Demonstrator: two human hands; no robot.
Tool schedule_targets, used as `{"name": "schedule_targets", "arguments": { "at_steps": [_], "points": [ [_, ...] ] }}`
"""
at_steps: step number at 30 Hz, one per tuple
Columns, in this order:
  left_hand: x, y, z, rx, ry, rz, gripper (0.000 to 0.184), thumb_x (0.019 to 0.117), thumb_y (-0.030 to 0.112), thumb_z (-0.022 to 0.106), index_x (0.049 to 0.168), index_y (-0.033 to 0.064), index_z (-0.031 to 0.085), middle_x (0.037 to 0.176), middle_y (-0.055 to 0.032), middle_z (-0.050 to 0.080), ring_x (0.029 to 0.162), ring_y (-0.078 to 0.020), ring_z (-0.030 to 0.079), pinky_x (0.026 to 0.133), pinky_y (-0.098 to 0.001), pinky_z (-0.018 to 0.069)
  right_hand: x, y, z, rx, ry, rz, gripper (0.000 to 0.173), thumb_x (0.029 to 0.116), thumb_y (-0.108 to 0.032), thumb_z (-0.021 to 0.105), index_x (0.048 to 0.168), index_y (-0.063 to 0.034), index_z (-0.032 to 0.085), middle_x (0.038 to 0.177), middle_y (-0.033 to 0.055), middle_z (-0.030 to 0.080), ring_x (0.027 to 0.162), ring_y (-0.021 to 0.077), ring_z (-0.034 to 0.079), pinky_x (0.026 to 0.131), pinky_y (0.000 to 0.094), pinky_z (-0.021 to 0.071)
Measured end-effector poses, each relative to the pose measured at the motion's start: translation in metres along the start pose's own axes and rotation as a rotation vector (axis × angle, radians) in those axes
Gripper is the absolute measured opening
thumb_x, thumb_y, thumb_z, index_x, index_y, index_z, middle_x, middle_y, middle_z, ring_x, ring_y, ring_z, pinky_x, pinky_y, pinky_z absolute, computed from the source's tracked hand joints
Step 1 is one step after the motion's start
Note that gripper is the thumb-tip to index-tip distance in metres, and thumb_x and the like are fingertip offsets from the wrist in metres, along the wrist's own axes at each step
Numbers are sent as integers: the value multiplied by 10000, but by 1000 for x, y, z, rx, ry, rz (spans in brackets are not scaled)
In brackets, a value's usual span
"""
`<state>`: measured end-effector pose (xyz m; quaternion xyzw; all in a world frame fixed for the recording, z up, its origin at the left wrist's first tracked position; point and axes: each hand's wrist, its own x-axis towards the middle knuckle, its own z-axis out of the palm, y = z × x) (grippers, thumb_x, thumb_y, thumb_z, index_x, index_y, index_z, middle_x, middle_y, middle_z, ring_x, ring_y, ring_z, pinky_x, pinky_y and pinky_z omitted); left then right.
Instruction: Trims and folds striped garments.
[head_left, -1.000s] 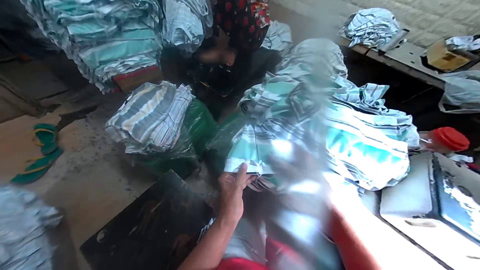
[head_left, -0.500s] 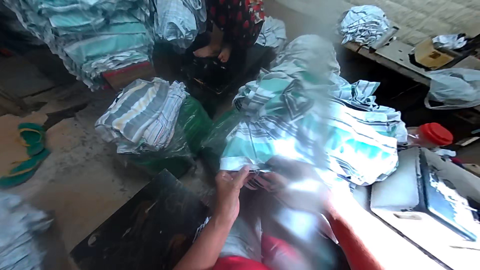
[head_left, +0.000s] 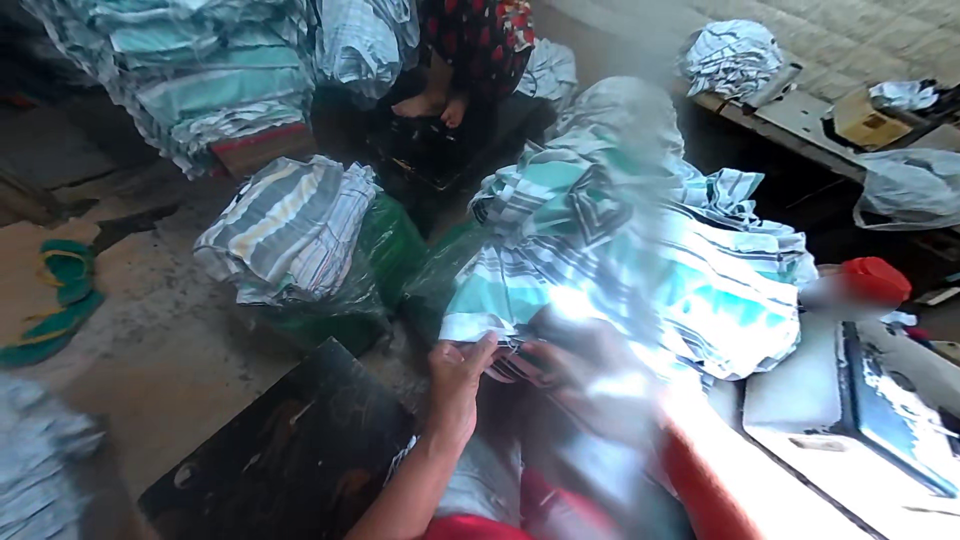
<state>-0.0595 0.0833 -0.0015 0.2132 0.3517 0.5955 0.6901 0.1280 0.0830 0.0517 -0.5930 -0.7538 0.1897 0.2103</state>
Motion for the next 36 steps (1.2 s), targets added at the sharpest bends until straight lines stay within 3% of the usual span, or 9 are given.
{"name": "schedule_targets", "arguments": {
  "at_steps": [7, 11, 19, 22, 26, 36],
  "points": [
    [-2, 2, -1, 37, -10, 29, 198, 902, -121, 652, 1081, -107, 568, 945, -142, 729, 871, -204, 742, 844, -379, 633, 7, -8, -3, -60, -50, -52, 563, 997, -553, 568, 1195, -41, 690, 1078, 120, 747, 965, 249, 723, 826, 484, 565],
    [-2, 2, -2, 82, -20, 52, 158, 903, -106, 657, 1043, -105, 583, 906, -133, 730, 841, -188, 739, 830, -363, 632, 4, 5, 8, -56, 53, -176, 495, 991, -553, 582, 1113, -86, 694, 912, 53, 732, 800, 146, 698, 684, 383, 569],
    [-3, 1, 0, 102, -25, 39, 154, 898, -98, 668, 1029, -108, 587, 909, -144, 731, 841, -195, 742, 832, -363, 633, 5, 5, 10, 39, 51, -85, 427, 1006, -492, 595, 1071, -85, 707, 916, 25, 748, 807, 104, 707, 723, 350, 576],
    [-2, 0, 0, 98, -23, 35, 161, 902, -98, 662, 1039, -108, 576, 919, -141, 730, 849, -187, 740, 837, -361, 631, 4, 0, 5, 33, 7, -36, 502, 991, -513, 608, 1148, -43, 687, 964, 64, 753, 854, 145, 715, 767, 397, 573],
    [-2, -2, -1, 90, -23, 44, 157, 905, -106, 652, 1044, -109, 578, 923, -138, 725, 859, -182, 736, 841, -359, 631, 3, 6, 12, -26, 60, -109, 505, 982, -550, 598, 1117, -68, 664, 857, 37, 717, 751, 139, 684, 650, 383, 559],
    [-3, -1, -1, 112, -37, 40, 152, 905, -101, 657, 1041, -106, 592, 906, -127, 733, 845, -167, 736, 833, -337, 626, 10, -4, 22, -47, 92, -120, 418, 1007, -474, 594, 1055, -68, 679, 826, 35, 715, 721, 138, 682, 639, 375, 555]
  ]
}}
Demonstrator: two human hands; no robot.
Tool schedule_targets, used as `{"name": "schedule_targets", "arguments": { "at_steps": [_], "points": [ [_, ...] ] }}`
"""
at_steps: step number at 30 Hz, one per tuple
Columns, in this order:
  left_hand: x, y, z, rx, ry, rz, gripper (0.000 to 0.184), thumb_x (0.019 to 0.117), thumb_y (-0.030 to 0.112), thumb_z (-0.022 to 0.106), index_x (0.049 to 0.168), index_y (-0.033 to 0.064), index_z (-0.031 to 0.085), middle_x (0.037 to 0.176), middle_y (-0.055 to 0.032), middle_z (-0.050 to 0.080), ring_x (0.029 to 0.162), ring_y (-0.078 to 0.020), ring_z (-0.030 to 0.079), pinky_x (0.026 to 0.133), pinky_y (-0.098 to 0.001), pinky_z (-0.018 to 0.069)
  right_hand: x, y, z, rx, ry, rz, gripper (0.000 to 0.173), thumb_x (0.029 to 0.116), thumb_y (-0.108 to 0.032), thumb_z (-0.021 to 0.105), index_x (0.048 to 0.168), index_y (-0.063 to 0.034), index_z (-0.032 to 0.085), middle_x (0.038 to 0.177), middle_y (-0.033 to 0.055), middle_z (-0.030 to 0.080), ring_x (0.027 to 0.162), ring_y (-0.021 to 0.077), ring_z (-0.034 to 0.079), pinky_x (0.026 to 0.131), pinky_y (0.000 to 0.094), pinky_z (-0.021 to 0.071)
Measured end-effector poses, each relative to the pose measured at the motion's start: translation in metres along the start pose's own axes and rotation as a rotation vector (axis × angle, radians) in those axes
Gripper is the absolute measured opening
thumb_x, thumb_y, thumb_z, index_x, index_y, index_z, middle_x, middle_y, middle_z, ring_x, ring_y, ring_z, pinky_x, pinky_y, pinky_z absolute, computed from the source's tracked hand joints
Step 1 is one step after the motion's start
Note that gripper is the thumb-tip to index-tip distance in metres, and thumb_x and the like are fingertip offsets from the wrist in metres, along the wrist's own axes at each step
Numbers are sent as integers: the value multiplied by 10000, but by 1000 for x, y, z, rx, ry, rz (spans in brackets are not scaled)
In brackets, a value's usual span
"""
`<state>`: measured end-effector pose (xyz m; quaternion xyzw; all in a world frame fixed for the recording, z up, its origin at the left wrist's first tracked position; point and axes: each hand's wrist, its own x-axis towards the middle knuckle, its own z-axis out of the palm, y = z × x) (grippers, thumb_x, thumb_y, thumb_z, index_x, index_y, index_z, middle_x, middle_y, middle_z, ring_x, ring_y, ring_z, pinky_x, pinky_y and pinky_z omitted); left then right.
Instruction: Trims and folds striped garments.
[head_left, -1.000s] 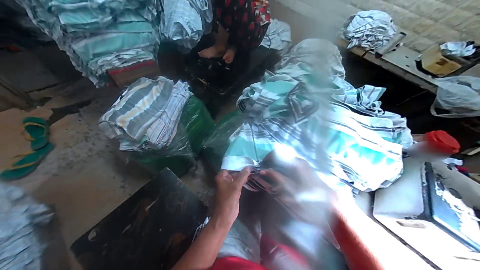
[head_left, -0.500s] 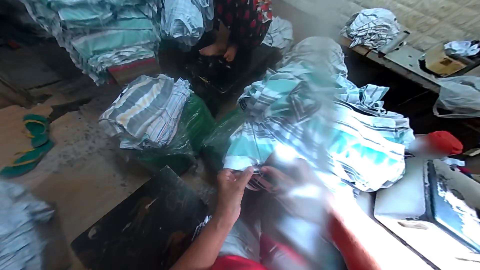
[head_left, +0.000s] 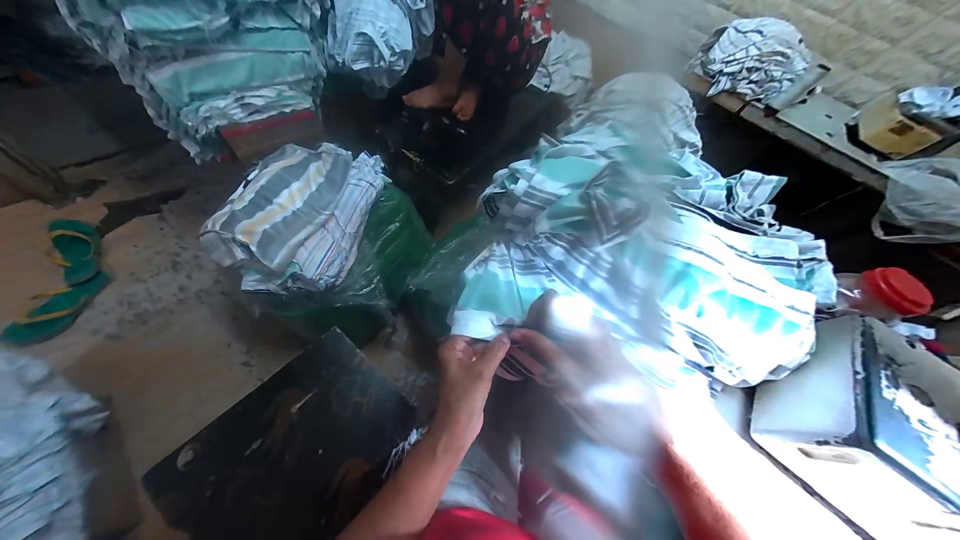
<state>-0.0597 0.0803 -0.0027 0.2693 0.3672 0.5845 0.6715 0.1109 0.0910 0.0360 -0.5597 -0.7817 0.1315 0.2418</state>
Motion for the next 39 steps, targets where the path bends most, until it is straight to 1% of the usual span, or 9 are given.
{"name": "schedule_targets", "arguments": {
  "at_steps": [3, 7, 10, 12, 18, 23, 28, 34, 39],
  "points": [
    [0, 0, -1, -34, -2, -53, 181, 910, -102, 651, 1072, -109, 572, 936, -142, 724, 861, -186, 736, 845, -353, 627, 2, -5, -3, 54, -47, 103, 453, 998, -461, 612, 1099, -26, 690, 881, 69, 735, 782, 160, 702, 722, 402, 563],
    [1, 0, -6, -200, 17, -128, 146, 969, -64, 598, 1108, -102, 574, 962, -163, 730, 856, -224, 746, 842, -400, 636, 0, 8, 3, 123, -19, 66, 412, 989, -489, 619, 1051, -84, 662, 797, -6, 681, 700, 96, 645, 648, 344, 549],
    [1, -1, -11, -295, 65, -160, 154, 1049, 47, 509, 1142, -63, 565, 999, -154, 726, 917, -226, 737, 894, -408, 610, 5, -5, -6, 88, -99, 152, 474, 989, -491, 614, 1106, -38, 685, 884, 57, 724, 799, 150, 689, 756, 399, 561],
    [2, -1, -12, -355, 123, -189, 172, 1066, 77, 486, 1153, -48, 566, 1010, -150, 718, 937, -227, 730, 901, -398, 603, 6, -8, -6, 35, -108, 152, 488, 988, -505, 606, 1109, -39, 688, 898, 65, 733, 807, 165, 699, 747, 417, 559],
    [1, -2, -10, -393, 127, -160, 113, 1031, -1, 510, 1109, -50, 575, 954, -137, 717, 865, -208, 732, 858, -383, 617, 2, -11, -7, -124, -83, 84, 558, 981, -566, 573, 1124, -36, 672, 842, 84, 716, 728, 227, 686, 627, 463, 533],
    [0, -2, -9, -395, 113, -133, 129, 1035, -4, 501, 1120, -62, 578, 961, -145, 723, 873, -209, 737, 859, -386, 619, 0, -14, -7, -171, -66, 65, 548, 985, -562, 569, 1106, -38, 671, 828, 85, 708, 719, 231, 685, 601, 461, 526],
    [-1, -2, -7, -384, 101, -104, 131, 1023, -26, 513, 1111, -80, 592, 956, -145, 723, 858, -205, 734, 852, -378, 621, 0, -14, -4, -176, -22, 51, 546, 985, -561, 573, 1111, -40, 675, 840, 79, 718, 723, 212, 690, 602, 435, 535],
    [-1, -3, -8, -358, 66, -61, 145, 1007, -49, 517, 1106, -105, 607, 989, -159, 721, 883, -206, 731, 863, -373, 619, 6, -20, -1, -185, -37, 40, 530, 985, -537, 585, 1106, -30, 680, 846, 95, 723, 724, 242, 700, 615, 464, 547],
    [-2, -1, -7, -316, 50, -34, 148, 1009, -43, 504, 1095, -104, 609, 984, -153, 723, 892, -200, 732, 862, -370, 618, 9, -26, -1, -179, -18, 15, 468, 1007, -453, 591, 1076, -1, 691, 835, 116, 722, 713, 257, 703, 615, 468, 551]
  ]
}}
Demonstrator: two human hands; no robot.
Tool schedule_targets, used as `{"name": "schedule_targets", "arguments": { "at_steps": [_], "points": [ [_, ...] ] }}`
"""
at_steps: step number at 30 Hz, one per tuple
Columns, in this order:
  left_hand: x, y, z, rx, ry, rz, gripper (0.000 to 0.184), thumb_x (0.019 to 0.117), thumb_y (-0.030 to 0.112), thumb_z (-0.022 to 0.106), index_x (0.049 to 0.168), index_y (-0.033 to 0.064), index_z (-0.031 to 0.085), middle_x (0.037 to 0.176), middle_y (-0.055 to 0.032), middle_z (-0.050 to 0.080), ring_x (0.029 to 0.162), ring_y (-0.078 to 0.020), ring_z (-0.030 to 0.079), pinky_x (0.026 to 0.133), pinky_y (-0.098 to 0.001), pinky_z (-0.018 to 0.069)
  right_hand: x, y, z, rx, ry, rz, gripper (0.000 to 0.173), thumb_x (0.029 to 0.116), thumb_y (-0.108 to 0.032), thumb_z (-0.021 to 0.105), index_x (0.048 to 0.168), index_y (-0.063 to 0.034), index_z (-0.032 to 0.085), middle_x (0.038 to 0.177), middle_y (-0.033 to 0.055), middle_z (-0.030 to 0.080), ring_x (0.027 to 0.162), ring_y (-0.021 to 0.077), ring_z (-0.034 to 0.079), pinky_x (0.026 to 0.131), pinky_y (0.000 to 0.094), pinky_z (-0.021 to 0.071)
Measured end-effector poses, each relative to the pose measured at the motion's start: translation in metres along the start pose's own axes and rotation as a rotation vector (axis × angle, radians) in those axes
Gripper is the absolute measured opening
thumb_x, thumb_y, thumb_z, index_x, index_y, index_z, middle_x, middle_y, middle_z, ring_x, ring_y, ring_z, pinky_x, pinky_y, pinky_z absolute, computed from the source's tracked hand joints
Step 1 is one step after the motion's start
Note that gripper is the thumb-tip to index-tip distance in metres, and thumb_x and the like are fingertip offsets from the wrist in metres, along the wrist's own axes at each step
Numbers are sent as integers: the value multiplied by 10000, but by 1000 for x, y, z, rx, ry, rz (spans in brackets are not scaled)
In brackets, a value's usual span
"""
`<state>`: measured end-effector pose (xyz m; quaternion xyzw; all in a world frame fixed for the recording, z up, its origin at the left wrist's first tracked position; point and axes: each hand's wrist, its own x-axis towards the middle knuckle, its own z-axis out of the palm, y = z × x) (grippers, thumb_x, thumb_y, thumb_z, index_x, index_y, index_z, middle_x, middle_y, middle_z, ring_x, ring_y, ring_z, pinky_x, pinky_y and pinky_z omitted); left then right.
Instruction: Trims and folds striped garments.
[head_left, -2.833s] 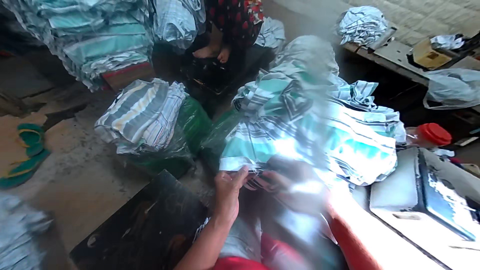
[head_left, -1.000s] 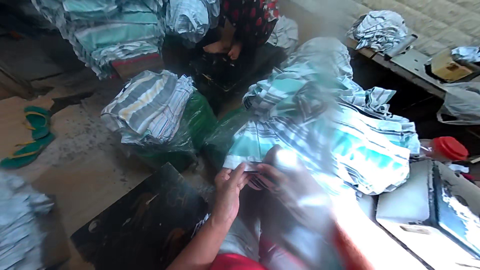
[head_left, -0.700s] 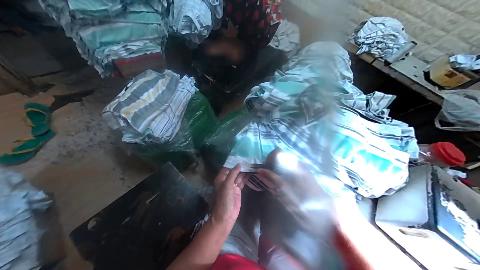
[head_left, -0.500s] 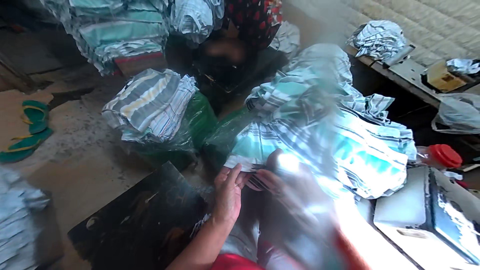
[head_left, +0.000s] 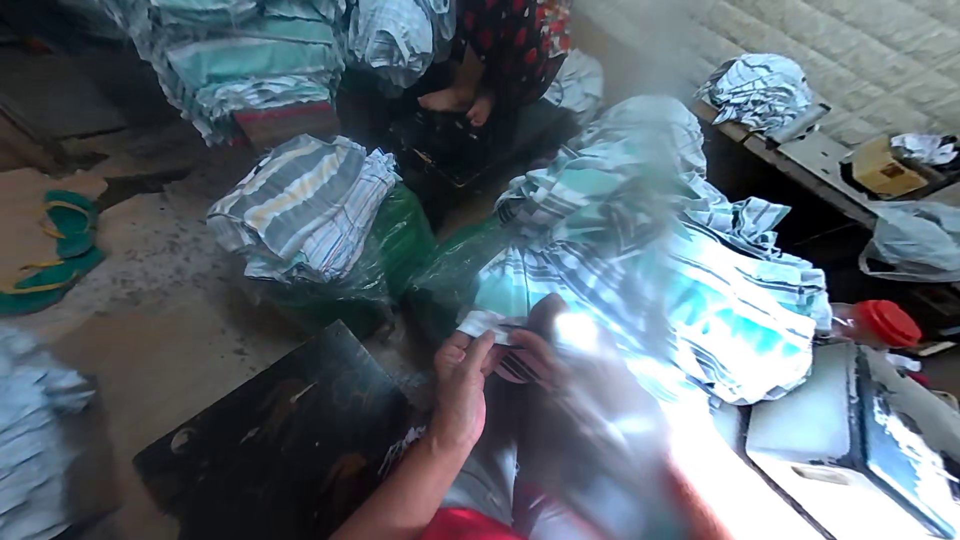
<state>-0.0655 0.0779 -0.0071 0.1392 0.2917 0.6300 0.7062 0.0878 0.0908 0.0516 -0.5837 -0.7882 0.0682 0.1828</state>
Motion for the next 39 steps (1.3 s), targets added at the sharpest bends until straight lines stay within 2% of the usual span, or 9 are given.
{"name": "schedule_targets", "arguments": {
  "at_steps": [8, 21, 26, 28, 30, 33, 35, 37, 39],
  "points": [
    [1, -7, -1, -14, 4, -7, 148, 1007, -41, 512, 1089, -96, 621, 971, -144, 719, 884, -187, 719, 864, -365, 609, -2, 9, -1, -16, -37, 22, 542, 987, -556, 578, 1114, -38, 672, 837, 72, 712, 709, 214, 681, 602, 441, 537],
    [0, -9, -2, 0, -24, -11, 132, 1011, -31, 520, 1077, -87, 619, 962, -134, 723, 881, -184, 724, 864, -363, 613, 6, -8, 4, -17, -33, 33, 471, 1005, -472, 583, 1065, -18, 693, 812, 104, 714, 714, 251, 699, 620, 461, 539],
    [-2, -6, 3, -70, -21, -67, 125, 1027, -9, 491, 1086, -62, 587, 934, -117, 705, 816, -159, 710, 788, -332, 614, 0, 0, -13, 126, -152, 117, 712, 841, -598, 739, 1227, -10, 624, 919, 87, 708, 786, 227, 667, 709, 486, 544],
    [-2, -7, 6, -97, -39, -82, 124, 1031, -7, 488, 1102, -55, 576, 964, -124, 706, 859, -170, 714, 821, -345, 609, -5, 6, -16, 82, -145, 83, 575, 876, -515, 737, 1192, -42, 654, 854, 73, 703, 716, 227, 668, 640, 482, 539],
    [-3, -10, 11, -131, -70, -93, 147, 1018, -27, 493, 1141, -59, 568, 1027, -138, 706, 949, -188, 713, 899, -369, 594, -10, 11, -19, 57, -73, 55, 329, 901, -299, 711, 1115, -49, 703, 802, 85, 702, 655, 231, 659, 590, 465, 523],
    [-6, -13, 19, -236, -134, -194, 197, 1026, -8, 430, 1191, -51, 529, 1148, -164, 680, 1083, -233, 689, 1002, -396, 552, -15, 14, -31, 96, 99, 44, 231, 913, -222, 679, 1042, -38, 730, 754, 46, 683, 609, 94, 596, 562, 292, 492],
    [-5, -14, 23, -345, -193, -334, 367, 1094, 195, 283, 1293, -31, 493, 1226, -183, 666, 1132, -263, 678, 1018, -407, 539, -22, 16, -43, 117, 217, -15, 192, 902, -219, 660, 998, -58, 700, 740, -24, 634, 613, -40, 526, 560, 143, 439],
    [-3, -18, 25, -430, -187, -428, 556, 1108, 403, 208, 1376, -17, 454, 1260, -205, 653, 1141, -301, 677, 1006, -437, 547, -28, 20, -56, 116, 292, -39, 159, 895, -212, 660, 958, -69, 689, 760, -57, 637, 653, -106, 530, 594, 83, 437],
    [-2, -22, 24, -378, -180, -392, 573, 1120, 414, 192, 1397, -25, 435, 1246, -200, 660, 1131, -294, 682, 1008, -432, 548, -32, 25, -65, 96, 342, -37, 142, 886, -193, 660, 931, -62, 688, 751, -64, 621, 653, -120, 512, 596, 69, 416]
  ]
}}
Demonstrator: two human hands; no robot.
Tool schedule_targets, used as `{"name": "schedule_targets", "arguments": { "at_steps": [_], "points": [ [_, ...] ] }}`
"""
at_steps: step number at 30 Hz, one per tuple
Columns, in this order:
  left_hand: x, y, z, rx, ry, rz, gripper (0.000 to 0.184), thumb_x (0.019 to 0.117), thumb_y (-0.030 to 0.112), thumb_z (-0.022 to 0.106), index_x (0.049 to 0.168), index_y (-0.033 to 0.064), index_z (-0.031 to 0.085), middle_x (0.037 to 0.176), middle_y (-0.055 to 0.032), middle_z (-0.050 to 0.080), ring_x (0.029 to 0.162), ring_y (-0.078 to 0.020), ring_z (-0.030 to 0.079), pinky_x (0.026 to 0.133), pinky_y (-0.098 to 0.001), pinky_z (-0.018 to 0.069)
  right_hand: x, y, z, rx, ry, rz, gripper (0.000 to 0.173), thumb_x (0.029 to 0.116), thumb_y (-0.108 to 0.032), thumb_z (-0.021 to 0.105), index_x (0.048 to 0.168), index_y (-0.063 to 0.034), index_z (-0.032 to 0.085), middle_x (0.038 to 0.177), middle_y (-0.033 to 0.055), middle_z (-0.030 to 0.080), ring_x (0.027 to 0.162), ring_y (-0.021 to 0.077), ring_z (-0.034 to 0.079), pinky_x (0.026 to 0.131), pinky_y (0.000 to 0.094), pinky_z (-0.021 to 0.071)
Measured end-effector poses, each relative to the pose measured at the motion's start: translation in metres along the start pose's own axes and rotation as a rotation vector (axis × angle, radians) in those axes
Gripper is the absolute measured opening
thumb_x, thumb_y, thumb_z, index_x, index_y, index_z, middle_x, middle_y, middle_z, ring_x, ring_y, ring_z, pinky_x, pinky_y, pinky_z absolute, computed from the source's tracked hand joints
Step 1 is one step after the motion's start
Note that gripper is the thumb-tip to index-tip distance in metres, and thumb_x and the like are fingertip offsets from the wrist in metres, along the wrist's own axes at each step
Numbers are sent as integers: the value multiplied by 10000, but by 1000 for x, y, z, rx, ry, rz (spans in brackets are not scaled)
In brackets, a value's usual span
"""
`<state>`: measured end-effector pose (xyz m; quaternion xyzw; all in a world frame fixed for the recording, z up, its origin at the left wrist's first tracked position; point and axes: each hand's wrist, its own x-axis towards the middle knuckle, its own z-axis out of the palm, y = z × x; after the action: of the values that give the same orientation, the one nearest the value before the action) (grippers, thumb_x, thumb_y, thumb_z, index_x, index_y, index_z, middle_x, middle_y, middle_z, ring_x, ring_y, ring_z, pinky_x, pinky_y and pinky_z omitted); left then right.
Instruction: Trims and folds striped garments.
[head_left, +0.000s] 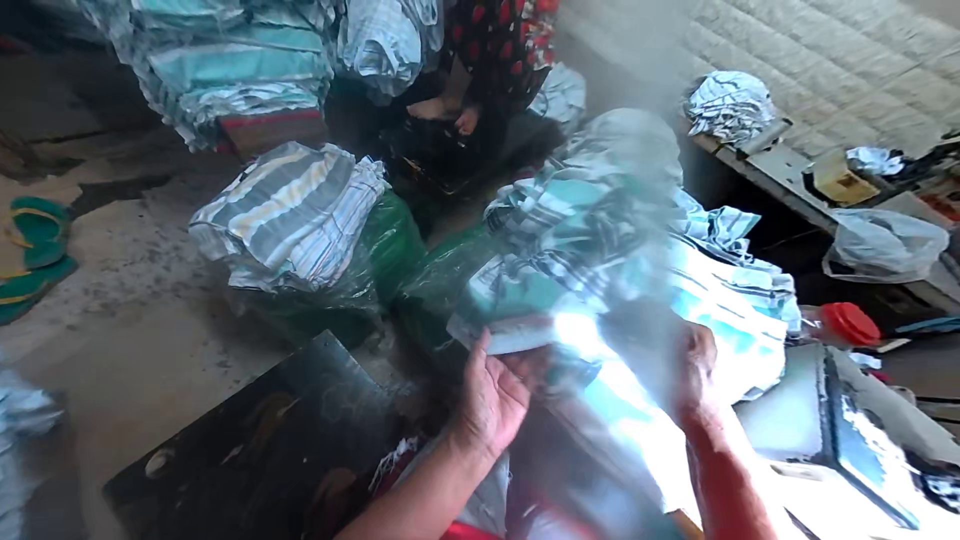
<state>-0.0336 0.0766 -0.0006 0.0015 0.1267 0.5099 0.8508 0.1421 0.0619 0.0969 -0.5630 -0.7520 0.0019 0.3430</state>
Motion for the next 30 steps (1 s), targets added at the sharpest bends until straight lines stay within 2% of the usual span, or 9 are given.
{"name": "schedule_targets", "arguments": {
  "at_steps": [3, 6, 10, 12, 14, 16, 21, 24, 30],
  "points": [
    [-2, -3, -7, 345, -24, 301, 506, 1128, 285, 227, 1318, -115, 472, 1185, -167, 692, 1099, -223, 700, 1020, -407, 557, -5, 4, -9, -38, 26, 18, 136, 868, -179, 661, 899, -48, 676, 723, -57, 603, 640, -131, 496, 587, 59, 401],
    [0, -4, -13, 600, 15, 557, 519, 1117, 327, 294, 1141, -117, 560, 1076, -120, 715, 1044, -169, 716, 992, -392, 580, -17, 4, -5, -82, -37, 54, 160, 850, -194, 648, 922, -57, 689, 725, -24, 626, 630, -81, 524, 574, 110, 426],
    [12, 3, -11, 571, 113, 462, 487, 1125, 278, 253, 1145, -99, 560, 975, -124, 726, 921, -181, 741, 878, -378, 622, -36, 23, 13, -128, -282, 199, 215, 904, -252, 680, 1041, -89, 711, 808, 66, 709, 666, 151, 654, 601, 378, 531],
    [11, 7, -5, 552, 125, 418, 341, 1114, 191, 351, 1160, -82, 551, 978, -130, 728, 901, -189, 742, 854, -378, 628, -37, 28, 13, -71, -310, 240, 299, 941, -363, 703, 1084, -101, 705, 818, 43, 706, 668, 107, 634, 619, 320, 530],
    [6, 9, -3, 529, 105, 395, 232, 1065, 76, 483, 1201, -106, 533, 1033, -158, 709, 935, -216, 734, 878, -401, 626, -35, 20, 5, -32, -226, 199, 438, 913, -539, 694, 1061, -127, 678, 730, -43, 611, 596, -5, 520, 549, 199, 451],
    [4, 7, -2, 549, 94, 396, 217, 989, -18, 585, 1178, -118, 543, 1043, -165, 704, 951, -219, 725, 879, -404, 623, -32, 20, 1, -3, -161, 151, 565, 914, -638, 639, 1098, -104, 662, 741, -47, 604, 606, -11, 520, 549, 211, 451],
    [2, 3, 3, 601, 85, 380, 311, 891, -103, 677, 1174, -130, 553, 1042, -161, 709, 965, -199, 720, 893, -363, 617, -21, 18, 8, 11, -240, 37, 510, 1021, -534, 536, 1148, -50, 635, 860, 49, 689, 704, 90, 638, 607, 316, 536],
    [3, 4, 3, 613, 104, 390, 266, 902, -102, 660, 1150, -131, 568, 1014, -166, 712, 946, -207, 725, 881, -377, 623, -17, 21, 14, -19, -303, -10, 489, 1026, -517, 538, 1136, -54, 650, 873, 72, 705, 714, 153, 671, 606, 381, 553],
    [0, 7, 5, 605, 136, 397, 214, 893, -116, 658, 1093, -110, 582, 955, -136, 716, 897, -183, 725, 850, -363, 625, -15, 27, 21, -40, -305, -18, 475, 1024, -515, 540, 1109, -64, 663, 888, 77, 717, 743, 177, 685, 624, 414, 547]
  ]
}}
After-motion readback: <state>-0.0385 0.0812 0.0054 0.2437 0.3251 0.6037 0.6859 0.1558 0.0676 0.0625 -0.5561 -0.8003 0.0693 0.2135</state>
